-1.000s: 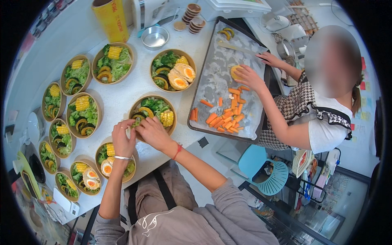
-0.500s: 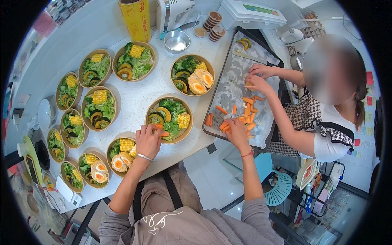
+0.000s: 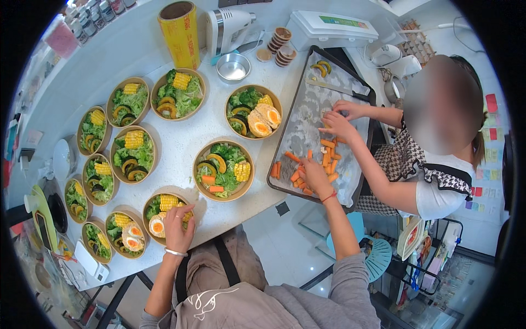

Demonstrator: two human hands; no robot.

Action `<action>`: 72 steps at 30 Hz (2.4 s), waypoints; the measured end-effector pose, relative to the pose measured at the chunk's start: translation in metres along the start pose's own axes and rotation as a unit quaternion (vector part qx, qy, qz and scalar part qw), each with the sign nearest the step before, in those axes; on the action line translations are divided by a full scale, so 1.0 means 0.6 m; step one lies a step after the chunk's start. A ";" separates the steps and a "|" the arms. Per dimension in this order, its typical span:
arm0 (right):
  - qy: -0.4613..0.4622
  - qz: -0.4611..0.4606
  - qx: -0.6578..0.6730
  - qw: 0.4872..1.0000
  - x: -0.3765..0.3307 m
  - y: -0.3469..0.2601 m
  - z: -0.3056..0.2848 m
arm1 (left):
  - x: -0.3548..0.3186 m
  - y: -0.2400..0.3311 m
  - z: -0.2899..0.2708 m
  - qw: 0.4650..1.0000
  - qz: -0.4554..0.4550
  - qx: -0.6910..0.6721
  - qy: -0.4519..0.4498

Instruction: The person assembles multiple salad bowls by adding corn, sliced boiled eggs, and carrot sticks to bowls containing greens and other vegetables. A second person assists by placing additional toppings on the bowls.

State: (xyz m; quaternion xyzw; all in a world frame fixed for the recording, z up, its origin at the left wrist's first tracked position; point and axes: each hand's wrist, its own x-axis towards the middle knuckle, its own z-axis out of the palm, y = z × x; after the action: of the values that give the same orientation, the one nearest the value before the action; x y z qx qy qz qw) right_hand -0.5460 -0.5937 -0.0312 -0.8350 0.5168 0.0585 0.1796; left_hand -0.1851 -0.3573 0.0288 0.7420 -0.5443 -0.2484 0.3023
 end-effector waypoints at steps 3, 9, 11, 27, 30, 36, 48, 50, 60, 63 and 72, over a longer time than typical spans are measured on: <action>0.017 0.019 -0.051 0.998 0.004 -0.006 0.007 | -0.015 0.005 -0.014 0.999 -0.034 -0.028 0.003; 0.095 0.045 0.286 0.952 -0.034 -0.119 -0.064 | -0.039 0.023 -0.015 0.990 -0.054 -0.131 0.014; 0.019 0.097 0.515 0.851 -0.060 -0.210 -0.085 | -0.032 0.061 -0.014 0.958 -0.110 -0.250 -0.090; 0.297 0.082 0.129 0.943 -0.038 -0.224 -0.027 | -0.016 0.041 0.010 0.787 -0.215 -0.541 -0.206; 0.216 0.125 -0.022 0.968 0.017 -0.106 0.019 | 0.020 0.029 0.003 0.817 -0.205 -0.498 -0.206; 0.100 0.055 -0.080 0.990 0.074 -0.067 0.028 | 0.212 0.030 0.007 0.935 -0.114 -0.304 -0.143; 0.107 0.098 0.165 0.976 0.096 -0.044 -0.043 | 0.501 0.098 0.147 0.995 0.024 -0.002 -0.092; 0.157 0.040 0.193 0.968 0.122 -0.098 -0.113 | 0.521 0.084 0.152 0.996 0.020 0.044 -0.079; 0.264 -0.188 0.085 0.942 0.331 -0.185 -0.099 | 0.604 0.076 0.232 0.982 0.165 0.016 -0.088; 0.239 -0.164 0.104 0.951 0.352 -0.184 -0.067 | 0.617 0.060 0.228 0.984 0.146 0.010 -0.107; 0.351 -0.100 0.230 0.902 0.308 -0.182 -0.090 | 0.521 0.060 0.143 0.994 0.022 -0.058 -0.084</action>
State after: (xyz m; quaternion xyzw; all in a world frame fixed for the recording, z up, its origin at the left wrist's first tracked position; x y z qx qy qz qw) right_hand -0.3696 -0.7253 -0.0072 -0.7839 0.4595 -0.3776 0.1785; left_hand -0.1798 -0.6803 -0.0171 0.6876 -0.5684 -0.3348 0.3034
